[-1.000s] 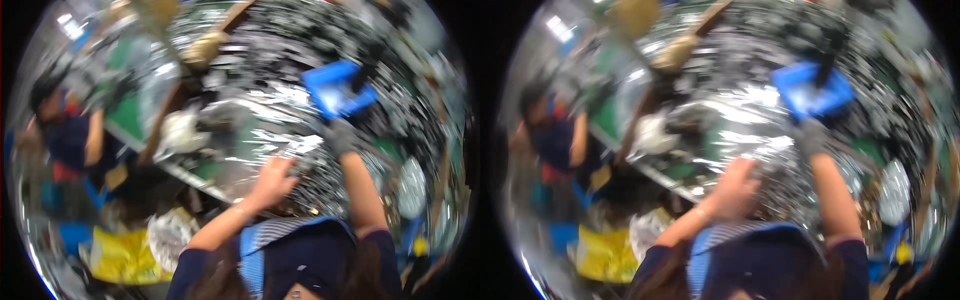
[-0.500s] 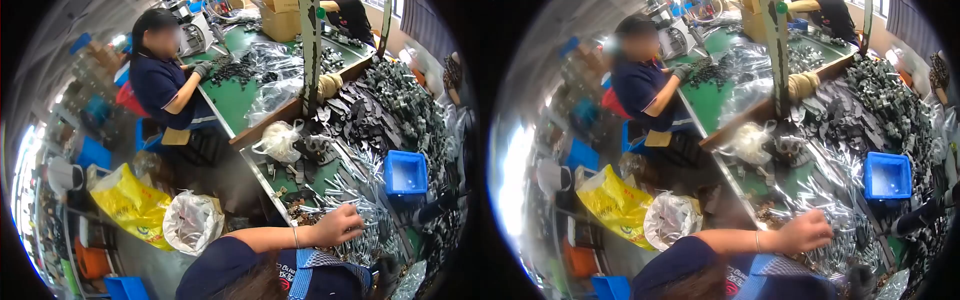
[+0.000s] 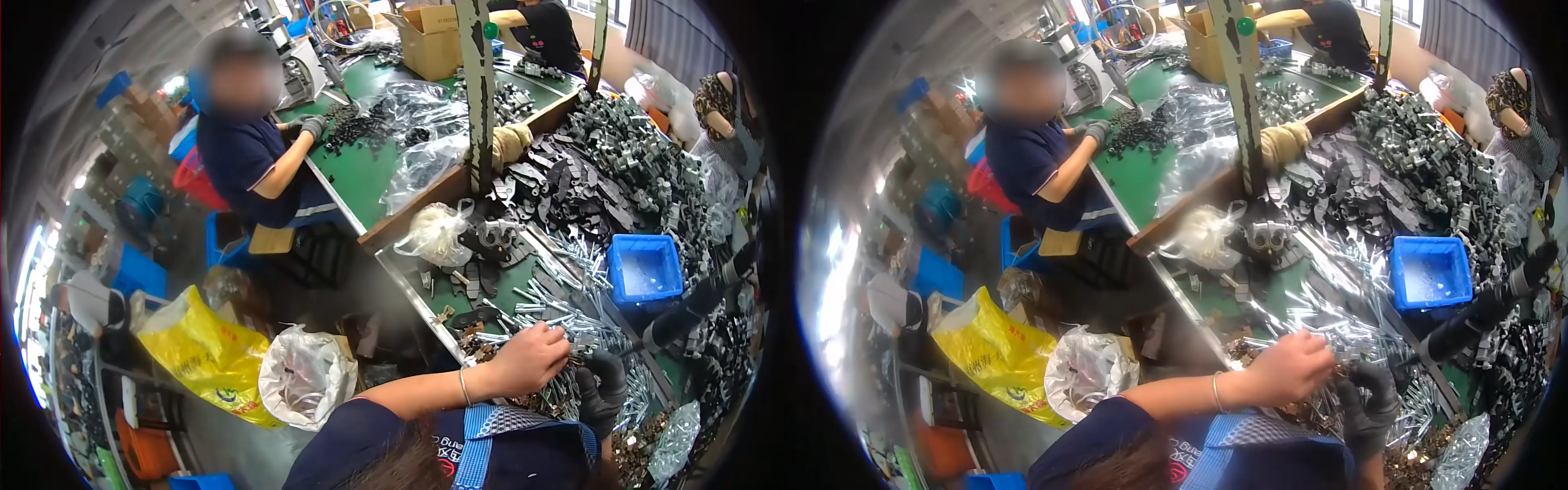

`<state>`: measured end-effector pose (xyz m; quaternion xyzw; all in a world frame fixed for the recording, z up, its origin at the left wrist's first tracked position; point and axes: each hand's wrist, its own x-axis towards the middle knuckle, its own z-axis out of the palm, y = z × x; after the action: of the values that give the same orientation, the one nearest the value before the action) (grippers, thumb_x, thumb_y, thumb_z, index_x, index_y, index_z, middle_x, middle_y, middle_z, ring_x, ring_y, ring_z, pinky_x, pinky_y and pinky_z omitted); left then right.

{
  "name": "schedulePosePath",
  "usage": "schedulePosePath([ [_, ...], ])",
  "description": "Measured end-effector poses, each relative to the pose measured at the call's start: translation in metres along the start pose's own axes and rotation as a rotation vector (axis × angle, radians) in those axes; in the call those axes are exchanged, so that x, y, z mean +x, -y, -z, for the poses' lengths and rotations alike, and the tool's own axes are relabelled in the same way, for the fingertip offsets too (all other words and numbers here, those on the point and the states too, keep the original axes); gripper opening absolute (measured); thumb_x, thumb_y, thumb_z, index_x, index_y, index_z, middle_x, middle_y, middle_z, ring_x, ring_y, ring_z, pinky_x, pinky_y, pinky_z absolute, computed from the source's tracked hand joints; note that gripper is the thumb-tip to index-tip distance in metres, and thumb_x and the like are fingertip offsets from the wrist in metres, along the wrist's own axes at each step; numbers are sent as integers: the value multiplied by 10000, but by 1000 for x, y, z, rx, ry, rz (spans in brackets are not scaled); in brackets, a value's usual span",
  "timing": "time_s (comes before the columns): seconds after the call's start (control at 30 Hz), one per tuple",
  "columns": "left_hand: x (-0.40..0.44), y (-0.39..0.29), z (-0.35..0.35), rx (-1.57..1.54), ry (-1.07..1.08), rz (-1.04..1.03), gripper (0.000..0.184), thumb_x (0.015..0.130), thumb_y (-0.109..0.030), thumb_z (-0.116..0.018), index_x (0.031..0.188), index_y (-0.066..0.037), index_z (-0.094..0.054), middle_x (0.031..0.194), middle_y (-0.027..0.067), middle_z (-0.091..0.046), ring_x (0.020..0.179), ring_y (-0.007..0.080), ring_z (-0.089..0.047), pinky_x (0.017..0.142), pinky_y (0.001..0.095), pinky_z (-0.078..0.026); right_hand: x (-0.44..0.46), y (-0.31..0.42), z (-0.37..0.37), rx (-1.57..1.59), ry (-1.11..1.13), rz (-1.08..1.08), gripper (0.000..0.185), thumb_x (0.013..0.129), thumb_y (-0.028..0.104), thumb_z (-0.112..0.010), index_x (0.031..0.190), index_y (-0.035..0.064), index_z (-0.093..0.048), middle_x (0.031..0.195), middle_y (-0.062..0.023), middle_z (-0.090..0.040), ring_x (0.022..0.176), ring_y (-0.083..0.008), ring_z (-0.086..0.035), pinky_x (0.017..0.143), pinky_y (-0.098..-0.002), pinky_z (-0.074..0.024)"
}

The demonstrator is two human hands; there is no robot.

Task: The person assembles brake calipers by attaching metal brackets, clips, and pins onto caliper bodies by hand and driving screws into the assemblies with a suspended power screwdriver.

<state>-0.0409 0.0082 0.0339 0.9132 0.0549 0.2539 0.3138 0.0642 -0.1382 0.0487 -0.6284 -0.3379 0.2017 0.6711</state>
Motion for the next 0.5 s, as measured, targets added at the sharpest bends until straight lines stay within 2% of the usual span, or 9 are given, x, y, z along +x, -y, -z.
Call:
schedulePosePath([
  [0.07,3,-4,-2,-4,-47,-74,132,783,-136,-592,825,-50,-502,819,98,-481,752,277,-478,672,378,-413,5,7,4,-518,145,211,144,809,57,-665,937,45,-601,843,-56,-620,723,-123,-579,659,-264,-465],
  [0.1,5,-3,-3,-4,-62,-104,138,787,-139,-596,809,-55,-488,803,97,-473,738,274,-475,655,372,-408,4,2,2,-536,87,192,92,808,68,-663,884,35,-622,809,-77,-619,686,-141,-582,636,-275,-466],
  [0.2,6,0,-4,-8,-85,-130,151,792,-150,-606,812,-60,-487,787,101,-467,726,276,-478,641,361,-408,5,0,7,-652,133,215,94,826,102,-648,884,33,-621,809,-79,-617,693,-150,-580,639,-288,-464],
  [0.33,3,3,-10,-12,-143,-84,175,787,-163,-624,870,-56,-514,797,99,-477,723,276,-490,636,363,-414,7,-6,5,-531,154,34,123,832,142,-644,876,30,-622,793,-78,-608,689,-162,-577,641,-299,-460],
  [0.4,2,2,-7,-17,-156,-38,168,790,-166,-625,872,-59,-523,806,100,-490,731,277,-503,636,367,-422,4,-21,7,-352,112,-25,139,820,161,-657,867,34,-624,767,-75,-595,685,-163,-568,643,-299,-453],
  [0.5,1,4,-9,-60,-128,23,157,794,-170,-624,868,-64,-534,817,104,-501,743,281,-515,645,368,-431,9,-12,4,-379,150,-66,143,811,164,-664,864,37,-625,766,-72,-581,673,-161,-554,642,-295,-449],
])
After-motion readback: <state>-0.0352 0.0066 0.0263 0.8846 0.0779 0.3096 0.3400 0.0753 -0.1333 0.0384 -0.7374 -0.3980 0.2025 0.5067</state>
